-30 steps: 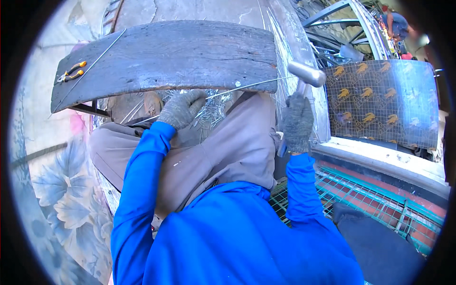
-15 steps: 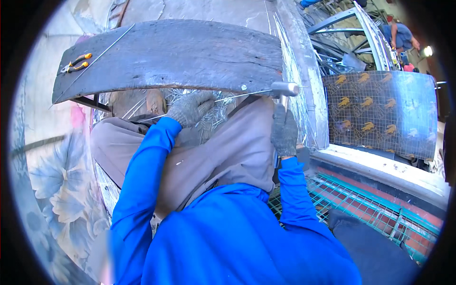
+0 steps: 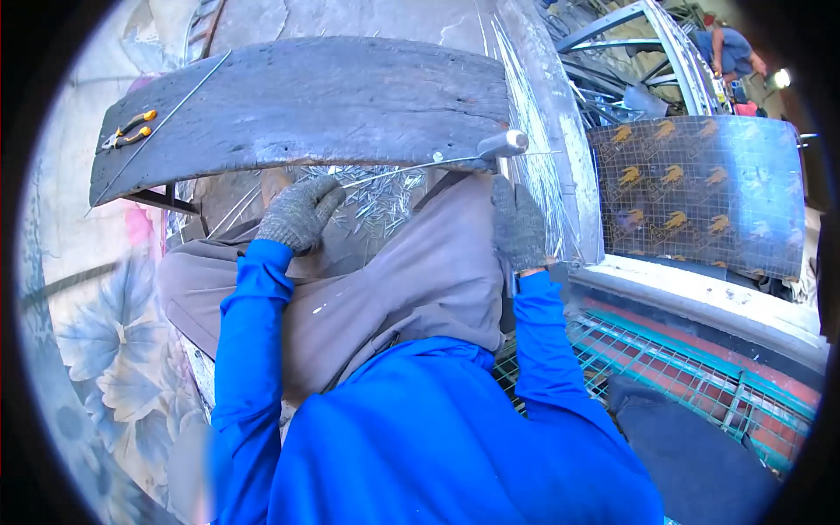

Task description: The recorder is using a hammer and a wooden bench to straighten thin metal rods or wires.

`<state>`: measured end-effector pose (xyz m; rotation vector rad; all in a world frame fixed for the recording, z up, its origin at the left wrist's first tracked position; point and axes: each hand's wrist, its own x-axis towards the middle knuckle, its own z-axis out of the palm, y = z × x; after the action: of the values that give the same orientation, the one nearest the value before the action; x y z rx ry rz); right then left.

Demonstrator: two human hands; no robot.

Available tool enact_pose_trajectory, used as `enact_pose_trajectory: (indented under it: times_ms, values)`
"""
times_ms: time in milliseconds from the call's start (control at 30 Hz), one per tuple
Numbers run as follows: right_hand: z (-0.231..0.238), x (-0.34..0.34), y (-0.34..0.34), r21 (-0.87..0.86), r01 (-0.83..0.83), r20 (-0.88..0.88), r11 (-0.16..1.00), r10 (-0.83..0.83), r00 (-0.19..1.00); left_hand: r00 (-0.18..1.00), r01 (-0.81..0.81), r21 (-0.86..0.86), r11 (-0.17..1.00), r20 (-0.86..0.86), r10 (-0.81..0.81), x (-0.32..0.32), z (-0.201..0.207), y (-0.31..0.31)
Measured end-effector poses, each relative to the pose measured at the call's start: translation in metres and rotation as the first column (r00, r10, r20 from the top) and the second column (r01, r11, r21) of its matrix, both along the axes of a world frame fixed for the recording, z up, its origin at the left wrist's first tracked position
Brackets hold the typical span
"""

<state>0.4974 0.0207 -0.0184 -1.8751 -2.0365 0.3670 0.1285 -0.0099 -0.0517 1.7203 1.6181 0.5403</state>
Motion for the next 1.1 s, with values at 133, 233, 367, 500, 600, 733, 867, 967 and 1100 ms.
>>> enact_pose_trajectory:
  times_ms: [133, 233, 367, 500, 600, 733, 867, 967, 1100]
  values:
    - [0.053, -0.029, -0.005, -0.072, 0.26, -0.215, 0.963, -0.27, 0.939, 0.999, 0.027, -0.072, 0.997, -0.041, -0.03, 0.006, 0.01, 0.004]
    - [0.063, -0.034, -0.003, -0.069, 0.298, -0.307, 0.952, -0.304, 0.902, 0.999, 0.047, 0.007, 0.999, -0.013, -0.047, 0.008, 0.005, 0.003]
    - [0.0, 0.017, -0.005, 0.127, 0.005, 0.192, 0.992, -0.029, 0.981, 0.999, 0.036, 0.032, 0.999, 0.026, -0.037, 0.017, 0.01, 0.011]
    - [0.031, 0.012, 0.003, -0.148, 0.041, 0.184, 0.988, -0.013, 0.983, 0.999, 0.029, 0.051, 0.998, 0.029, -0.031, 0.013, 0.0, 0.005]
    - [0.053, -0.004, -0.001, -0.176, 0.224, -0.066, 0.959, -0.238, 0.969, 1.0, 0.021, 0.101, 0.995, 0.014, -0.022, 0.019, 0.008, 0.002]
    - [0.008, 0.012, -0.015, 0.179, -0.019, 0.225, 0.984, -0.022, 0.974, 0.999, 0.028, 0.116, 0.993, 0.015, -0.03, 0.032, 0.009, 0.011]
    - [0.048, 0.006, -0.007, 0.102, -0.325, 0.499, 0.94, 0.234, 0.834, 1.0, 0.015, 0.113, 0.993, 0.024, -0.018, 0.031, 0.009, 0.005]
    - [0.058, 0.001, -0.001, -0.191, 0.271, -0.128, 0.943, -0.298, 0.946, 1.0, 0.014, 0.162, 0.987, -0.024, -0.011, 0.034, 0.005, 0.007]
    - [0.013, 0.025, -0.014, 0.242, -0.322, 0.54, 0.915, 0.148, 0.829, 0.999, 0.031, 0.188, 0.982, 0.036, -0.039, 0.041, 0.008, 0.011]
